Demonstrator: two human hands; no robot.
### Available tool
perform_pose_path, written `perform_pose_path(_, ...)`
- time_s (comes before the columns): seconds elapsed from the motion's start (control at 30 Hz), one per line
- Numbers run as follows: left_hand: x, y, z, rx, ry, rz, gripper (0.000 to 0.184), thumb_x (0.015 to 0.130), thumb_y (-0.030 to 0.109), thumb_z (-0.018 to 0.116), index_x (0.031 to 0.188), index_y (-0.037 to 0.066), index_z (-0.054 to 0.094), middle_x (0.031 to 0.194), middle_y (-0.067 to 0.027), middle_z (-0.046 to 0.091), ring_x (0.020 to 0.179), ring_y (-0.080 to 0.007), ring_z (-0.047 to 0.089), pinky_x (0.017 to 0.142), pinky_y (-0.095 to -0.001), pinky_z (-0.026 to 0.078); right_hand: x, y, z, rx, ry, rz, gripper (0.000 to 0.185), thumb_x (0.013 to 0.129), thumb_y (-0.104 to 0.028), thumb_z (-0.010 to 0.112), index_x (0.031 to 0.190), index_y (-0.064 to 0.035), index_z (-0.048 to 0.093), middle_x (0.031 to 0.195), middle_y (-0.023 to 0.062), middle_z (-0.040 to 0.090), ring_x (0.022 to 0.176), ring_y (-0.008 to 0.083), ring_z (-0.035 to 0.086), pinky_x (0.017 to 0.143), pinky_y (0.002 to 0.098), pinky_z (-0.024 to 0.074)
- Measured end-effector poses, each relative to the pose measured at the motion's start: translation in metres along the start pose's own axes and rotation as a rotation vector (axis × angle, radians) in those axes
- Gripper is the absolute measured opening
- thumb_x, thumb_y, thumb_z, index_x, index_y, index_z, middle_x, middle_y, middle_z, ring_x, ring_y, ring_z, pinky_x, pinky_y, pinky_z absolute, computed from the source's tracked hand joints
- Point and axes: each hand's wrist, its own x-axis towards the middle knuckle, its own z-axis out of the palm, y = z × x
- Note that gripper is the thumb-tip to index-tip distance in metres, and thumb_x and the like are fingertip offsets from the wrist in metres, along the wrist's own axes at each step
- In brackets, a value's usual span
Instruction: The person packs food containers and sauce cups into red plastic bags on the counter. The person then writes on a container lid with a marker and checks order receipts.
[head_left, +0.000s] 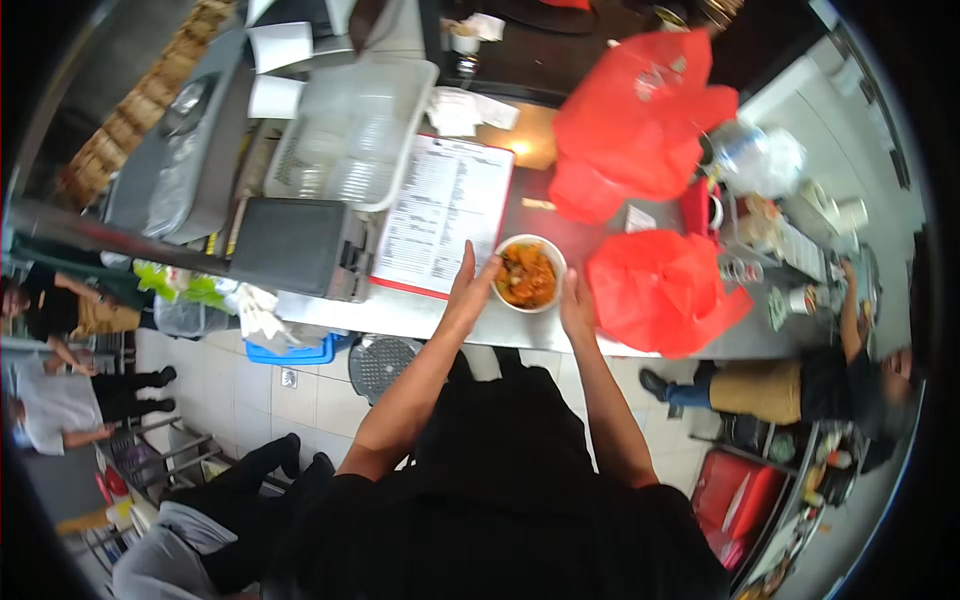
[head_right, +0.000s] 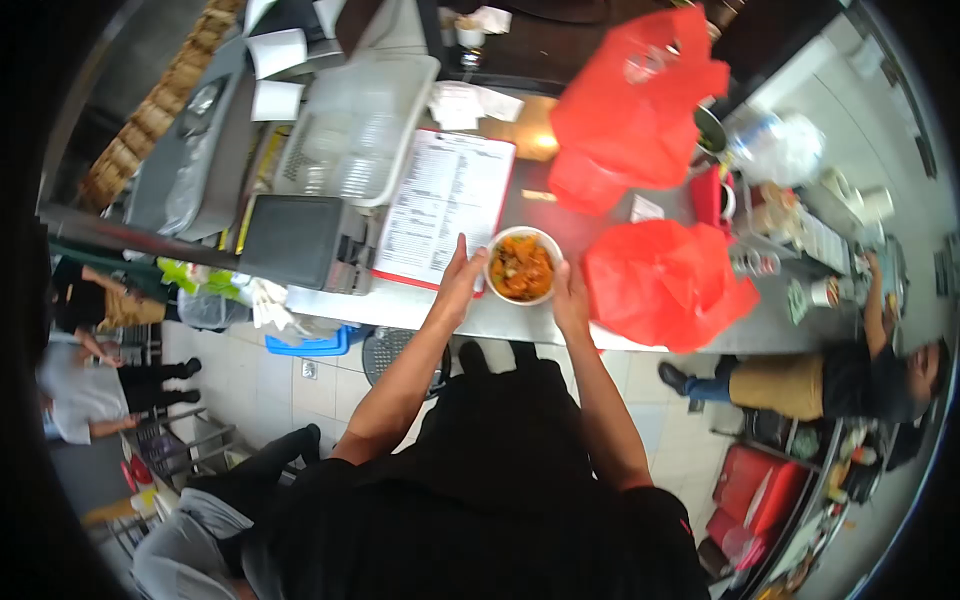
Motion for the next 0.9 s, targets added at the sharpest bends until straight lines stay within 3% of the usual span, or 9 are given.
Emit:
perform_pose_path(0.03,0.004,0.016,-0.009,0.089,-0.025,0.158,0.08,0.085,0.032,0.062,0.143,-0.004,0.02,0.143,-0.0249,0.032,0.135,-0.029,0.03,0.109,-0.0332,0.023,-0.006,-0.014,-0.003,-0.075,0.028,-0.064,0.061,0.098,-0.04,0.035,0.137,0.0063,0.032,0.142,0.0255,0.033,0.134,0.0313,0.031,0.11,0.0347,0.0227)
perform_pose_path(0.07,0.006,0.033,-0.015,0.182,-0.056,0.309,0.085,0.083,0.029,0.066,0.143,-0.006,0.018,0.144,-0.0266,0.029,0.137,-0.0295,0.026,0.11,-0.0331,0.022,-0.009,-0.015,-0.005,-0.157,0.083,-0.207,0.056,0.098,-0.035,0.037,0.136,0.007,0.035,0.139,0.0258,0.037,0.132,0.0323,0.035,0.108,0.0358,0.0257)
perform_pose_path(0.17,0.071,0.088,-0.06,0.312,0.097,0.61,0.061,0.078,0.021,0.072,0.129,-0.004,0.048,0.122,-0.022,0.056,0.116,-0.026,0.053,0.099,-0.0328,0.039,-0.033,-0.062,-0.022,-0.174,0.007,-0.297,0.053,0.097,-0.031,0.041,0.135,0.0059,0.037,0.137,0.0267,0.04,0.129,0.0386,0.037,0.107,0.0404,0.0286)
perform_pose_path(0.33,0.21,0.203,-0.133,1.008,0.526,0.831,0.033,0.082,0.022,0.061,0.108,0.001,0.064,0.1,-0.0239,0.064,0.095,-0.0363,0.062,0.082,-0.0398,0.05,-0.068,-0.062,-0.039,-0.13,-0.1,-0.26,0.049,0.096,-0.026,0.044,0.134,0.005,0.038,0.135,0.0263,0.042,0.127,0.0379,0.04,0.105,0.0421,0.031)
perform_pose_path(0.4,0.254,0.251,-0.152,1.3,0.543,0.703,0.025,0.081,0.021,0.059,0.099,0.006,0.068,0.089,-0.0208,0.066,0.084,-0.0402,0.063,0.074,-0.0441,0.052,-0.078,-0.056,-0.046,-0.133,-0.103,-0.213,0.047,0.096,-0.024,0.045,0.133,0.0046,0.04,0.134,0.0257,0.044,0.125,0.0379,0.042,0.104,0.0419,0.0329)
perform_pose_path(0.47,0.323,0.254,-0.177,1.523,0.799,0.869,0.018,0.084,0.023,0.055,0.089,0.009,0.065,0.094,-0.0144,0.066,0.087,-0.0312,0.064,0.073,-0.0466,0.049,-0.085,-0.052,-0.051,-0.055,-0.109,-0.113,0.044,0.096,-0.022,0.046,0.132,0.004,0.042,0.13,0.0237,0.048,0.119,0.0355,0.048,0.098,0.0396,0.0391)
perform_pose_path(0.63,0.408,0.25,-0.224,1.659,0.542,1.108,0.015,0.084,0.028,0.056,0.084,0.014,0.062,0.091,-0.0084,0.064,0.087,-0.0253,0.062,0.075,-0.0423,0.048,-0.088,-0.052,-0.058,-0.026,-0.109,0.074,0.042,0.095,-0.021,0.048,0.129,0.0043,0.046,0.123,0.0199,0.055,0.103,0.0264,0.057,0.088,0.0334,0.0456)
perform_pose_path(0.73,0.417,0.251,-0.234,1.612,0.388,0.922,0.014,0.083,0.031,0.058,0.081,0.017,0.061,0.086,-0.0053,0.062,0.087,-0.0219,0.06,0.077,-0.0376,0.047,-0.08,-0.048,-0.059,-0.022,-0.116,0.044,0.041,0.095,-0.021,0.05,0.127,0.0048,0.047,0.12,0.0191,0.057,0.096,0.0231,0.058,0.084,0.0331,0.0463)
perform_pose_path(0.9,0.384,0.266,-0.223,1.803,0.545,1.223,0.015,0.086,0.028,0.056,0.079,0.016,0.06,0.086,-0.0023,0.062,0.088,-0.0205,0.06,0.078,-0.0366,0.046,-0.054,-0.071,-0.06,0.007,-0.14,0.01,0.037,0.095,-0.022,0.05,0.123,0.0029,0.052,0.112,0.0192,0.06,0.093,0.0245,0.06,0.083,0.0333,0.0465)
